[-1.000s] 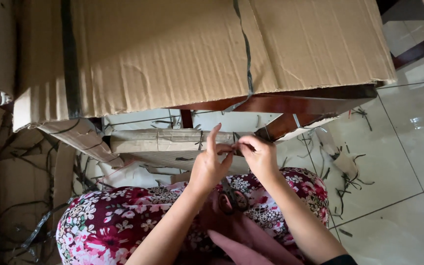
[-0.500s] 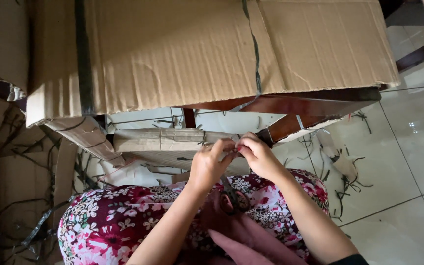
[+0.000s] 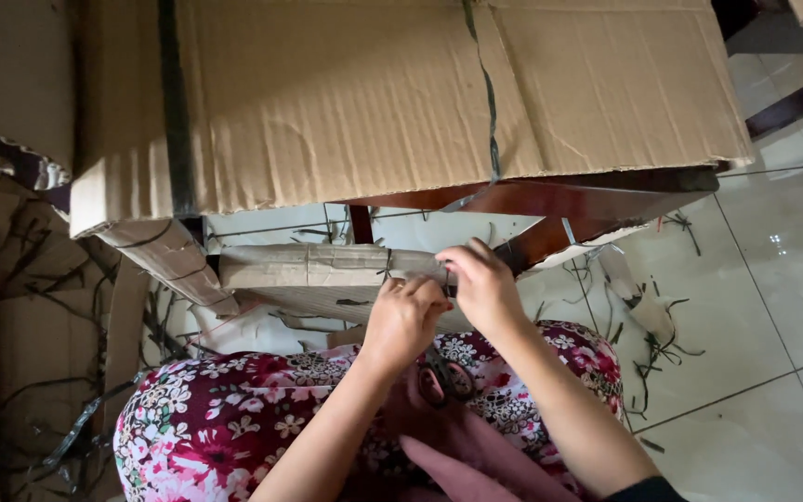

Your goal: Wrapping furniture legs with protective cardboard and securing it by tying thin strings.

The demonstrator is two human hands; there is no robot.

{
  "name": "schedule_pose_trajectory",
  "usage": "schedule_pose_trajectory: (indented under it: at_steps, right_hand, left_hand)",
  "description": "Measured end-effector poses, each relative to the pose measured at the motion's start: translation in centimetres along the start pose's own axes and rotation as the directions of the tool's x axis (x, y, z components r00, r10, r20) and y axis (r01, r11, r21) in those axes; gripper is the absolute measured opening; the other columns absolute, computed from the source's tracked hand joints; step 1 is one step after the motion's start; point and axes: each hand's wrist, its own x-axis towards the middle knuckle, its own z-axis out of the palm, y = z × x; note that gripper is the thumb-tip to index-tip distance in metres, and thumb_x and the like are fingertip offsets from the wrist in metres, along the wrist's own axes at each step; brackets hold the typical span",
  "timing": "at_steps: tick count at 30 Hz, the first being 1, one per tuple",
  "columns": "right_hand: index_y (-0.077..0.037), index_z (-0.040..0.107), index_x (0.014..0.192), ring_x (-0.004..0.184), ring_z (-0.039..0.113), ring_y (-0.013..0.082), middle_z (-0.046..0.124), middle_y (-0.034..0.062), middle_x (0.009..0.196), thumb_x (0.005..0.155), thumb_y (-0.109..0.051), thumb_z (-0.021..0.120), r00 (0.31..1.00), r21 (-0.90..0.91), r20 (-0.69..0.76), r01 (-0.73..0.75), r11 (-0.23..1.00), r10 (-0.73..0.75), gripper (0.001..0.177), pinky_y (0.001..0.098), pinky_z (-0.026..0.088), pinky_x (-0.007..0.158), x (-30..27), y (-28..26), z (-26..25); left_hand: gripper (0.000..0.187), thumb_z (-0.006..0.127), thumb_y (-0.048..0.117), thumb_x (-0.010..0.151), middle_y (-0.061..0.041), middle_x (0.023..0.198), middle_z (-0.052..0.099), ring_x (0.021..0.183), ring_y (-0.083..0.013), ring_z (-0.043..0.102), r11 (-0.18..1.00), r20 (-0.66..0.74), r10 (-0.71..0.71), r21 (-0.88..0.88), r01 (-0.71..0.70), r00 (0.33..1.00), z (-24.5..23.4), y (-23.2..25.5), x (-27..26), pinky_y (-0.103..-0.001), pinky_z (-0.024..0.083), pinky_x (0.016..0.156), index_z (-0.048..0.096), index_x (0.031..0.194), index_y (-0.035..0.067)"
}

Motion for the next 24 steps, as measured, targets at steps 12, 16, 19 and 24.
schedule_pose_trajectory:
  at_steps: [12,16,19,24]
  right_hand:
    - [-0.017,0.075,0.084,0.074,0.067,0.0344,0.058,0.0058,0.073,0.084,0.004,0.069,0.998,-0.061,-0.019,-0.059,0.996,0.058,0.022,0.0426,0.056,0.068,2.2,3.0,3.3]
    - [-0.016,0.075,0.076,0.075,0.07,0.0333,0.063,0.0062,0.07,0.078,0.0,0.076,0.986,-0.026,0.031,-0.161,0.987,0.162,0.016,0.0426,0.058,0.071,3.2,2.3,1.9]
    - [-0.017,0.077,0.075,0.076,0.072,0.0314,0.066,0.0046,0.07,0.078,0.001,0.076,0.974,-0.048,0.112,-0.19,0.981,0.195,0.018,0.0415,0.059,0.072,3.5,2.4,1.6]
    - [-0.022,0.078,0.074,0.083,0.073,0.0321,0.07,0.0062,0.074,0.079,-0.002,0.076,0.942,-0.081,0.151,-0.292,0.953,0.301,0.021,0.0418,0.059,0.079,3.6,2.3,1.3]
  left_hand:
    - [0.016,0.068,0.033,0.09,0.002,0.095,0.068,0.085,-0.0206,0.072,0.998,0.182,0.048,0.029,-0.054,0.982,2.4,-0.9,-2.2,-0.037,0.042,0.095,0.06,0.083,0.021]
    - [0.017,0.071,0.032,0.088,-0.001,0.092,0.068,0.084,-0.0219,0.072,0.997,0.161,0.065,0.04,-0.072,0.985,0.3,0.4,-1.1,-0.037,0.043,0.095,0.061,0.086,0.019]
    - [0.006,0.067,0.027,0.089,0.001,0.099,0.069,0.094,-0.0168,0.067,0.973,0.156,0.077,0.203,-0.108,0.985,-1.0,0.8,-0.4,-0.035,0.041,0.092,0.07,0.092,0.022]
    - [0.015,0.071,0.023,0.09,0.005,0.108,0.067,0.105,-0.0172,0.061,0.961,0.039,0.158,0.222,-0.163,0.987,-1.1,0.4,1.8,-0.033,0.042,0.082,0.073,0.104,0.023]
